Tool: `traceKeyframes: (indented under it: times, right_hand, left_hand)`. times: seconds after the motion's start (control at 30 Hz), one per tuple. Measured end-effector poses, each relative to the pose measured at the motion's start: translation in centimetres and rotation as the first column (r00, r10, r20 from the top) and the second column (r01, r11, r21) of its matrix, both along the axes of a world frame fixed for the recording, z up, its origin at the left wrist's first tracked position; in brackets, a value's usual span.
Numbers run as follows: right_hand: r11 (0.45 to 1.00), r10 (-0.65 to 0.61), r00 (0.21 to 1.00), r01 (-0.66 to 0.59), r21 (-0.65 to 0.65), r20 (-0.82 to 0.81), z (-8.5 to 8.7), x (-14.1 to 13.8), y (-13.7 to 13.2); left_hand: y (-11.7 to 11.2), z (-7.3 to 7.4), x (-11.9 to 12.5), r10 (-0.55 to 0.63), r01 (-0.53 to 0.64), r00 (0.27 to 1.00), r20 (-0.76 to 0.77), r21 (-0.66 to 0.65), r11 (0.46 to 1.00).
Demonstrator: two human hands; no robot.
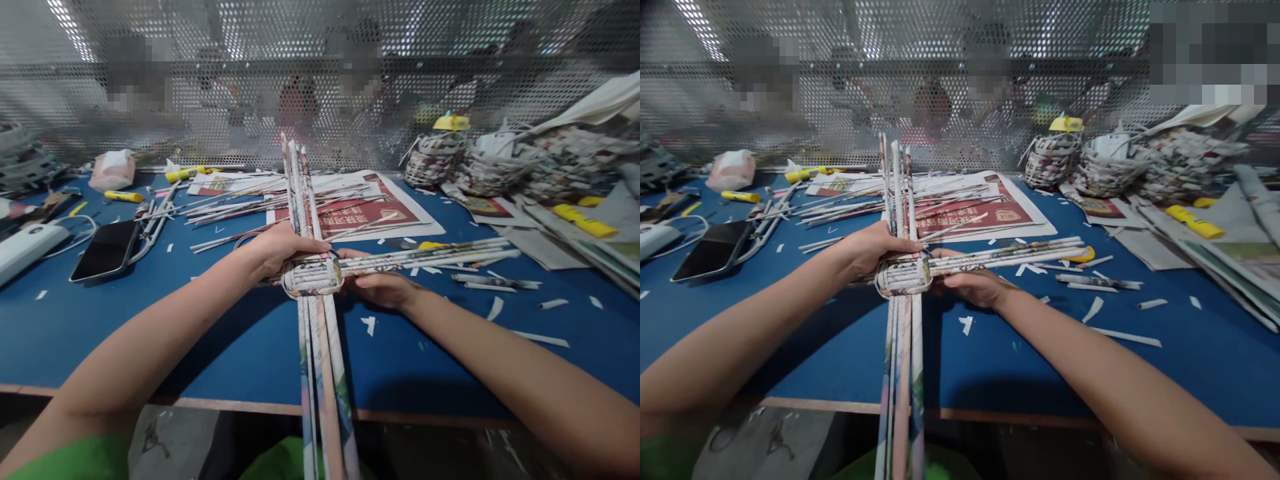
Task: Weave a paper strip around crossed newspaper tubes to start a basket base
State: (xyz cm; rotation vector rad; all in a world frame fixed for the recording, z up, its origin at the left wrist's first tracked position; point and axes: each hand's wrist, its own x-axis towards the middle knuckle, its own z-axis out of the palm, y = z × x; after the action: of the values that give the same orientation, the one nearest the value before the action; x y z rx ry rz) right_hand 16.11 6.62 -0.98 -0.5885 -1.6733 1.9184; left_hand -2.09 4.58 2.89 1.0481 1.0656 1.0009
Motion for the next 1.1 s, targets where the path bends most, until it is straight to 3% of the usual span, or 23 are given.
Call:
traceKeyframes:
  times: [0.07,0.13,0.2,0.3,0.4,0.53,0.83,1.03,1.1]
  right_hand:
    - [0.988,0.154,0.981,-0.154,-0.013,0.117,0.5,0.6,1.0]
    - [0.987,0.145,0.965,-0.156,0.035,0.22,1.0,0.8,1.6]
    - [0.975,0.051,0.95,-0.115,0.192,0.308,1.3,0.6,1.8]
    - [0.894,-0.051,0.917,-0.135,0.427,0.397,1.5,0.1,1.3]
    - [0.837,-0.183,0.894,-0.077,0.541,0.41,1.5,-0.1,0.8]
    - [0.764,-0.353,0.843,0.009,0.645,0.406,1.4,-0.1,0.4]
    - [0.726,-0.36,0.851,-0.003,0.687,0.384,0.5,0.0,0.9]
    - [0.73,-0.53,0.778,0.216,0.648,0.337,0.3,-0.6,0.4]
    - [0.689,-0.591,0.76,0.301,0.659,0.27,0.1,-1.0,0.2]
  left_hand:
    - [-0.3,0.1,0.1,-0.012,0.011,0.999,-0.046,-0.022,1.0]
    - [-0.5,0.1,0.4,-0.042,0.04,0.996,-0.084,-0.029,0.999]
    - [-0.7,0.0,0.6,-0.074,0.072,0.987,-0.145,-0.015,0.997]
    - [-0.7,-0.4,0.6,-0.091,0.108,0.958,-0.273,0.048,0.993]
    - [-0.6,-0.5,0.2,-0.084,0.139,0.928,-0.363,0.129,0.982]
    - [-0.3,-0.5,-0.2,-0.075,0.155,0.887,-0.455,0.14,0.978]
    - [0.1,-1.2,-0.2,-0.05,0.111,0.887,-0.46,0.107,0.988]
    - [0.1,-0.7,0.1,-0.018,0.034,0.936,-0.352,0.038,0.999]
    - [0.1,-0.4,0.1,-0.017,0.025,0.947,-0.322,0.021,0.999]
